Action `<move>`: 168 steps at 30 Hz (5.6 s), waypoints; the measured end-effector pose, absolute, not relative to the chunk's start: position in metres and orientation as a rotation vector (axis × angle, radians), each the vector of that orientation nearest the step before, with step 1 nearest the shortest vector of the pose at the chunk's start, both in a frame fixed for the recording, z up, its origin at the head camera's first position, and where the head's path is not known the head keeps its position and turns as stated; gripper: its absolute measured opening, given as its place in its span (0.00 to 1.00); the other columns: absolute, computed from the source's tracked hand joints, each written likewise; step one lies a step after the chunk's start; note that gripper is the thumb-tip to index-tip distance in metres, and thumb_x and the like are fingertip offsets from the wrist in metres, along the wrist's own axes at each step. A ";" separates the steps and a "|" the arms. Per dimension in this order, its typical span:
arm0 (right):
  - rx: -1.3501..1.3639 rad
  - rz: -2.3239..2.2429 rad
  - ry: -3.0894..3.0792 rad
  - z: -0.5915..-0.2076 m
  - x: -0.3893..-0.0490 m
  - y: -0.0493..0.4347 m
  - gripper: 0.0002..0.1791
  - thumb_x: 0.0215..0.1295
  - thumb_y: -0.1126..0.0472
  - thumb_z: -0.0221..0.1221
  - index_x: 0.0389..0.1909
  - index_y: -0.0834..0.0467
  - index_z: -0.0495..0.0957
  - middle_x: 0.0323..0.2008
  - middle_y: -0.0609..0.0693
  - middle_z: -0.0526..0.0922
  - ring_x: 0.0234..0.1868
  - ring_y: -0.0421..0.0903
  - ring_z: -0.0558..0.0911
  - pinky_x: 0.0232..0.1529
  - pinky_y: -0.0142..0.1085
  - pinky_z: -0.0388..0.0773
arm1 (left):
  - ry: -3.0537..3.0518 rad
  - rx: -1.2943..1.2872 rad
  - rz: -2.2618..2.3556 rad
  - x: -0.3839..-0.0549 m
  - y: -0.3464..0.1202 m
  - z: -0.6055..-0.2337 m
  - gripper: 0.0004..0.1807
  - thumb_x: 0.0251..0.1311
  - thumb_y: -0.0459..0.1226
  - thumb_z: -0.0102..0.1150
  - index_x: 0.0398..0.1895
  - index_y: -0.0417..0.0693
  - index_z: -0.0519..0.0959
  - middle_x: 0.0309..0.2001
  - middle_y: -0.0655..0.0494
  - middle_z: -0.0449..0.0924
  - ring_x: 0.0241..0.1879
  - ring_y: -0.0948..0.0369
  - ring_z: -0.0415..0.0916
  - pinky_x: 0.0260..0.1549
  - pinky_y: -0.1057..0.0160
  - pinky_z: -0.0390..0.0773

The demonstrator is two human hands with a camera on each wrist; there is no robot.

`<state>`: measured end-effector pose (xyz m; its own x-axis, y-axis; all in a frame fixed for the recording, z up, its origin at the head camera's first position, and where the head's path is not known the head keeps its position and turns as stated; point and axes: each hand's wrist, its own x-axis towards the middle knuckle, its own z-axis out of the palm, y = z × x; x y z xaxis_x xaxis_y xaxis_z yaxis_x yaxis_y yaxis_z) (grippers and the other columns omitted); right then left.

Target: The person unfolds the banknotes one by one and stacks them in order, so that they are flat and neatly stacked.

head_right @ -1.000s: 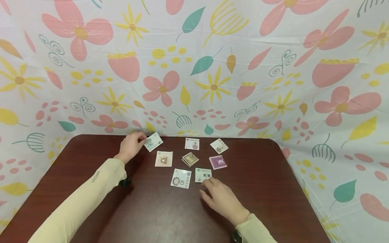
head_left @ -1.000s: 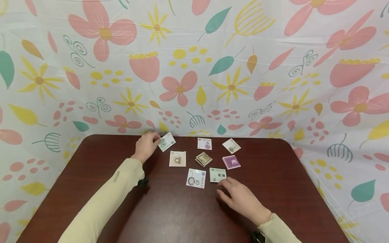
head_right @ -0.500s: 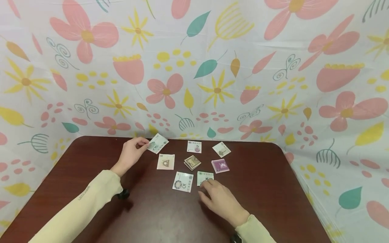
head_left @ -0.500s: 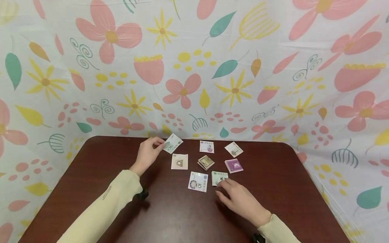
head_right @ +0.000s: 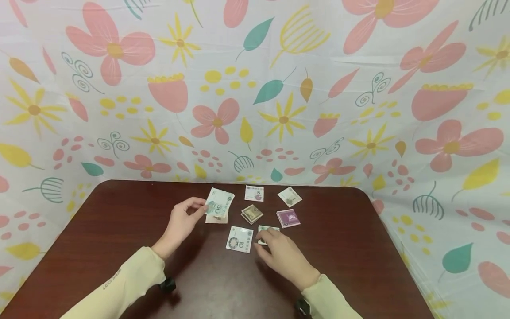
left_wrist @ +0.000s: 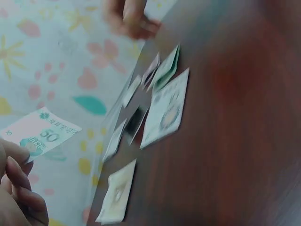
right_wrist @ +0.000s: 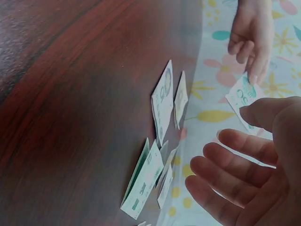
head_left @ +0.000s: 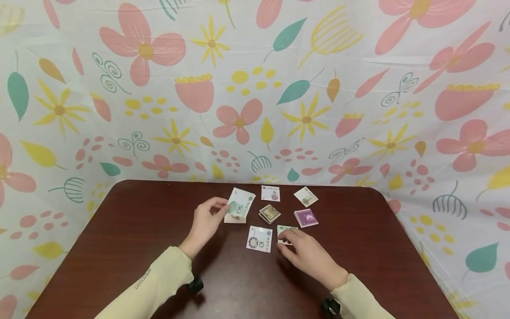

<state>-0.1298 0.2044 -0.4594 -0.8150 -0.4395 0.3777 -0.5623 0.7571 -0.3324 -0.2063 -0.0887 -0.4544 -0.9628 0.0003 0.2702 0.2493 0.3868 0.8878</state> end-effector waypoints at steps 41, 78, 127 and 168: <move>0.611 1.005 -2.402 -0.471 -0.129 0.191 0.10 0.61 0.73 0.70 0.36 0.55 0.85 0.34 0.42 0.86 0.34 0.34 0.83 0.34 0.34 0.84 | -2.354 -0.213 -2.238 -0.149 -0.034 -0.484 0.07 0.62 0.32 0.72 0.36 0.35 0.84 0.27 0.58 0.81 0.16 0.65 0.66 0.15 0.69 0.66; 0.640 1.053 -2.665 -0.451 -0.125 0.209 0.04 0.67 0.66 0.69 0.37 0.52 0.87 0.36 0.45 0.88 0.37 0.34 0.80 0.40 0.34 0.80 | -2.469 -0.813 -1.036 -0.163 -0.039 -0.463 0.08 0.64 0.42 0.72 0.46 0.56 0.90 0.43 0.64 0.90 0.40 0.66 0.86 0.37 0.60 0.82; 0.609 1.112 -2.602 -0.441 -0.121 0.213 0.06 0.67 0.67 0.68 0.41 0.56 0.90 0.34 0.41 0.89 0.35 0.31 0.84 0.37 0.32 0.83 | -2.339 -0.834 -1.237 -0.147 -0.056 -0.464 0.04 0.62 0.35 0.73 0.39 0.51 0.92 0.37 0.61 0.90 0.38 0.66 0.86 0.37 0.66 0.82; 0.391 1.077 -2.638 -0.461 -0.119 0.232 0.11 0.60 0.68 0.73 0.35 0.52 0.80 0.29 0.39 0.83 0.28 0.32 0.75 0.32 0.32 0.75 | -2.433 -0.466 -1.735 -0.143 -0.072 -0.481 0.04 0.64 0.36 0.72 0.35 0.43 0.89 0.31 0.59 0.89 0.29 0.69 0.78 0.33 0.69 0.78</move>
<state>-0.1188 0.2320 -0.4607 -0.9287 -0.1469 0.3404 -0.3431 0.6884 -0.6390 -0.1434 -0.0721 -0.4809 -0.9459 0.1798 0.2700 0.3139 0.2970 0.9018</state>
